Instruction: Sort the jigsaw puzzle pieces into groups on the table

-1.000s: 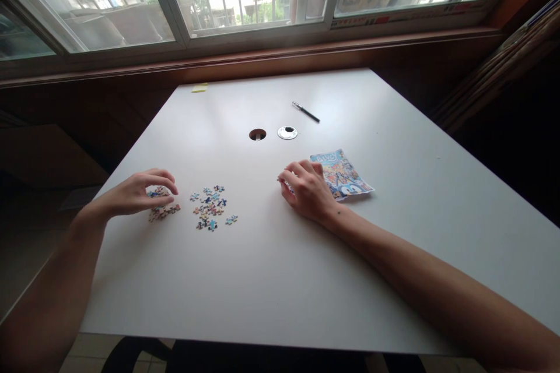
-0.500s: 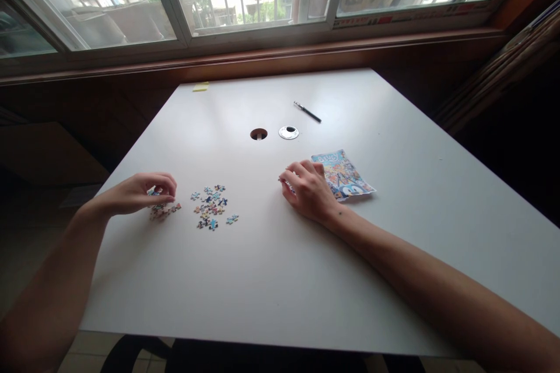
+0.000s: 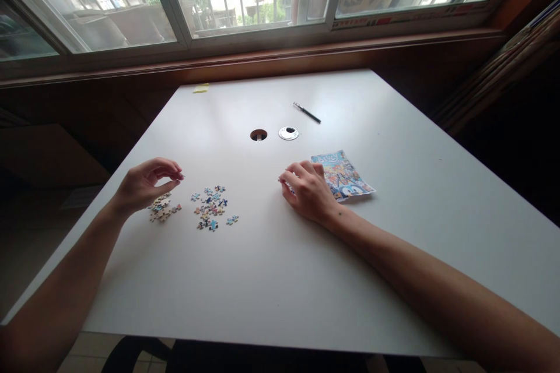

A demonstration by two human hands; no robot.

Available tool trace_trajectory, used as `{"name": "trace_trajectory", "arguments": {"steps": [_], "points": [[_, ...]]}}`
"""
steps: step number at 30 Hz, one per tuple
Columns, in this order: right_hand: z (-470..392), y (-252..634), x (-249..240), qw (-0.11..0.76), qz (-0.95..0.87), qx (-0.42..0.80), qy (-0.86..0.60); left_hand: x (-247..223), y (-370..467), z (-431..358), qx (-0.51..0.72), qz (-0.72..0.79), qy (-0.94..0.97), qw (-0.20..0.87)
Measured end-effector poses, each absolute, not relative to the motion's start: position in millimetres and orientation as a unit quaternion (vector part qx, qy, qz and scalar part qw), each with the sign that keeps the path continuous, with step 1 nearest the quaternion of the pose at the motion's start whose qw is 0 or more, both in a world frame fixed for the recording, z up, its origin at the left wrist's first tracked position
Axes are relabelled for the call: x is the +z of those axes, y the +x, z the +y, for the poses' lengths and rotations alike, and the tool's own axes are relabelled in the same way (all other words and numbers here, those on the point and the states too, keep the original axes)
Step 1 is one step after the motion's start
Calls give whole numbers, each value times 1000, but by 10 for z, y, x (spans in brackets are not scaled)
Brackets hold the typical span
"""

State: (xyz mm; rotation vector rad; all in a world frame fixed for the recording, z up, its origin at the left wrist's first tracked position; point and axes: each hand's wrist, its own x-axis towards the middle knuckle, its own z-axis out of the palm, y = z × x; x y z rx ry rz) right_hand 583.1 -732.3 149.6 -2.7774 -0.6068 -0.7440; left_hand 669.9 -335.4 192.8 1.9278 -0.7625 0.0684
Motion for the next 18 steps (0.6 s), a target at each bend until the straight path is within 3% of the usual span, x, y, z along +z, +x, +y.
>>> {"name": "trace_trajectory", "arguments": {"steps": [7, 14, 18], "points": [[-7332, 5835, 1484, 103, -207, -252, -940, 1927, 6700, -3358, 26, -326, 817, 476], [-7333, 5838, 1480, 105, -208, -253, -939, 1838, 6732, -3350, 94, -389, 880, 254], [-7330, 5835, 1481, 108, -208, -252, -939, 1699, 6736, -3408, 59, -431, 877, 203]]}}
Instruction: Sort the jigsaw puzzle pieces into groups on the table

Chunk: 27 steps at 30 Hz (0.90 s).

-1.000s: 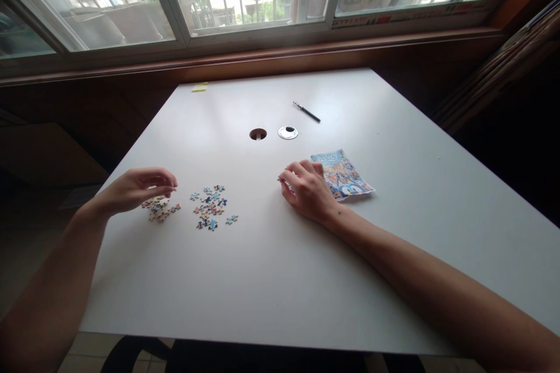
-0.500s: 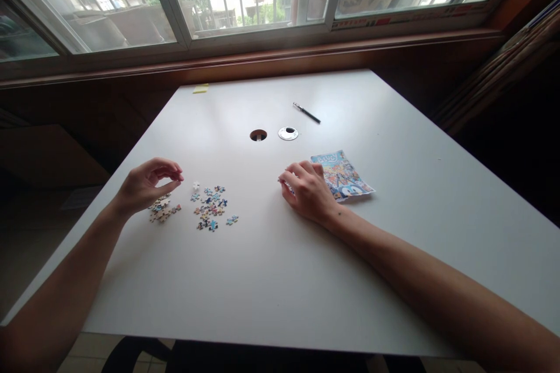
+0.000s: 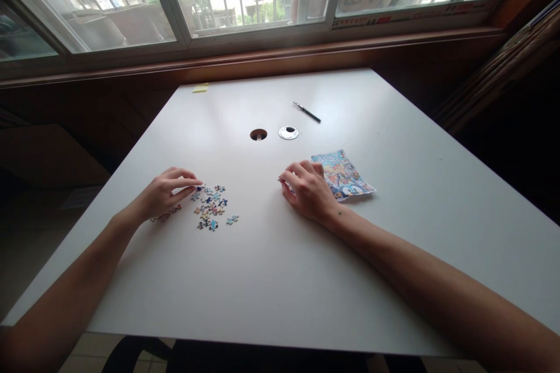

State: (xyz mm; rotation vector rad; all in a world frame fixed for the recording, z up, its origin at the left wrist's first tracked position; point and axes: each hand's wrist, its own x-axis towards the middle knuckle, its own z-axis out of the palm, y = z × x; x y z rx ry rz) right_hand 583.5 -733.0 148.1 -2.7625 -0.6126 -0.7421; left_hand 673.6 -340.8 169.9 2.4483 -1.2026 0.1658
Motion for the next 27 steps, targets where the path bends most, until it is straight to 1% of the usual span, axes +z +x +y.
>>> {"name": "trace_trajectory", "arguments": {"steps": [7, 12, 14, 18, 21, 24, 27], "points": [[-7331, 5839, 1475, 105, -209, -247, -940, 1683, 6676, -3502, 10, -401, 889, 222], [-7334, 5833, 1473, 106, -210, -249, -940, 1894, 6689, -3346, -8, -375, 892, 252], [-7335, 5832, 1474, 106, -209, -248, -940, 2000, 6702, -3239, -21, -363, 900, 238], [-7333, 5837, 1476, 107, -209, -245, -941, 2126, 6699, -3119, -164, -345, 905, 186], [-7328, 5843, 1472, 107, -207, -247, -941, 2131, 6679, -3137, -222, -327, 899, 190], [-7325, 5844, 1467, 105, -208, -249, -940, 2108, 6670, -3173, -220, -330, 895, 202], [-7324, 5839, 1473, 104, -208, -247, -941, 2085, 6679, -3181, -190, -355, 891, 212]]}}
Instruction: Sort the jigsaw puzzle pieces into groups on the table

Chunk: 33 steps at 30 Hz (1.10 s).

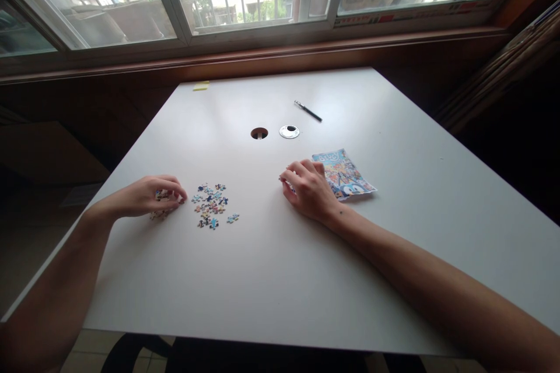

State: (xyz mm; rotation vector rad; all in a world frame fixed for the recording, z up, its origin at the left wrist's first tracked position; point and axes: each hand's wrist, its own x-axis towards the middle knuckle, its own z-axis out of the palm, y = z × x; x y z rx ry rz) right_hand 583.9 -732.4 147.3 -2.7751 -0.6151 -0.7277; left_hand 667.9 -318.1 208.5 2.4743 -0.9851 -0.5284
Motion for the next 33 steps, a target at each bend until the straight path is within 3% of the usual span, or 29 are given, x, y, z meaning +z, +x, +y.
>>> {"name": "trace_trajectory", "arguments": {"steps": [8, 14, 19, 25, 28, 33], "points": [[-7322, 5833, 1490, 105, -211, -243, -941, 2087, 6662, -3210, -156, -365, 889, 229], [-7326, 5831, 1493, 105, -212, -245, -940, 2043, 6546, -3440, -89, -301, 789, 529], [-7325, 5833, 1496, 106, -214, -252, -938, 2028, 6487, -3531, -31, -274, 751, 599], [-7333, 5835, 1478, 101, -218, -254, -937, 2036, 6482, -3535, -59, -287, 750, 594], [-7345, 5841, 1473, 99, -219, -257, -936, 2002, 6463, -3583, 3, -321, 763, 561], [-7279, 5780, 1569, 173, -278, -228, -917, 1882, 6227, -3863, 158, -478, 783, 366]]}}
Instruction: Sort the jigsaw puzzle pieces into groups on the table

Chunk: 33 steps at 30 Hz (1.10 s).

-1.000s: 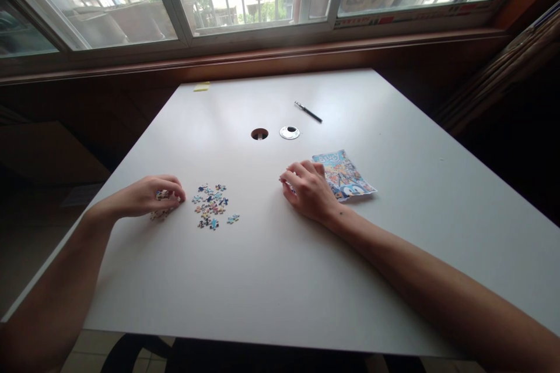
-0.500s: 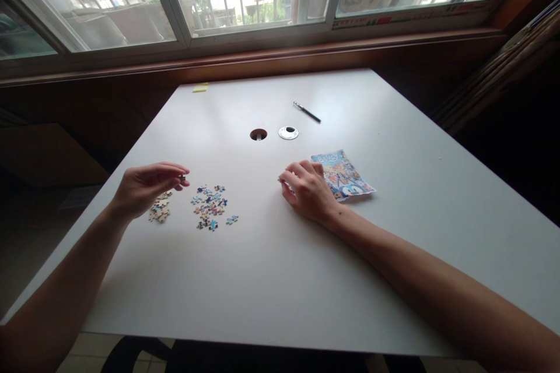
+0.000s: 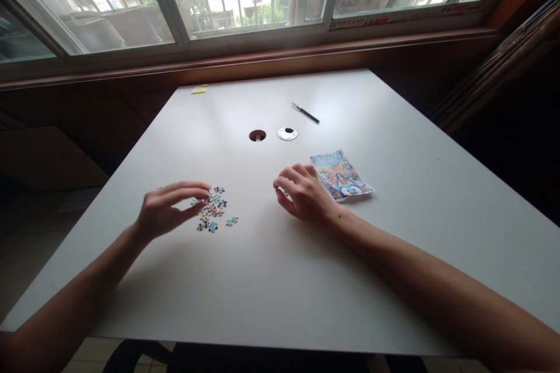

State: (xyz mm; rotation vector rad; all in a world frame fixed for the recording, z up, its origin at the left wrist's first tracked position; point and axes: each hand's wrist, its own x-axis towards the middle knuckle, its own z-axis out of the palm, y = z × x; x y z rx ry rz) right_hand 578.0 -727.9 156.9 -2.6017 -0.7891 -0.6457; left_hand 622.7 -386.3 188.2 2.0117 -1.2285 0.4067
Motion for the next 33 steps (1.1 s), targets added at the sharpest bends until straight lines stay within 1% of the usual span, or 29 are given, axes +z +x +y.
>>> {"name": "trace_trajectory", "arguments": {"steps": [2, 4, 5, 7, 9, 14, 17, 22, 28, 30, 33], "points": [[-7193, 5696, 1643, 261, -350, -149, -887, 1836, 6080, -4026, 161, -561, 751, 309], [-7090, 5586, 1709, 348, -402, -43, -846, 1810, 5951, -4175, 158, -629, 713, 265], [-7042, 5532, 1731, 375, -406, 2, -833, 1806, 5902, -4234, 153, -656, 696, 248], [-6964, 5444, 1747, 412, -389, 55, -822, 1813, 5842, -4312, 151, -686, 672, 235], [-6917, 5396, 1737, 433, -362, 66, -823, 1831, 5827, -4340, 152, -688, 668, 239], [-6867, 5382, 1708, 484, -321, 48, -813, 1864, 5840, -4332, 137, -668, 687, 251], [-6846, 5370, 1709, 499, -324, 62, -801, 1862, 5822, -4362, 130, -677, 684, 236], [-6824, 5334, 1699, 498, -332, 67, -798, 1846, 5813, -4409, 141, -687, 677, 224], [-6990, 5483, 1837, 446, -358, 44, -819, 1790, 5852, -4341, 167, -677, 685, 210], [-7155, 5629, 1916, 461, -315, -5, -830, 1757, 5874, -4300, 186, -652, 701, 222], [-7432, 5855, 1995, 488, -205, -37, -847, 1705, 5921, -4243, 190, -632, 715, 232]]}}
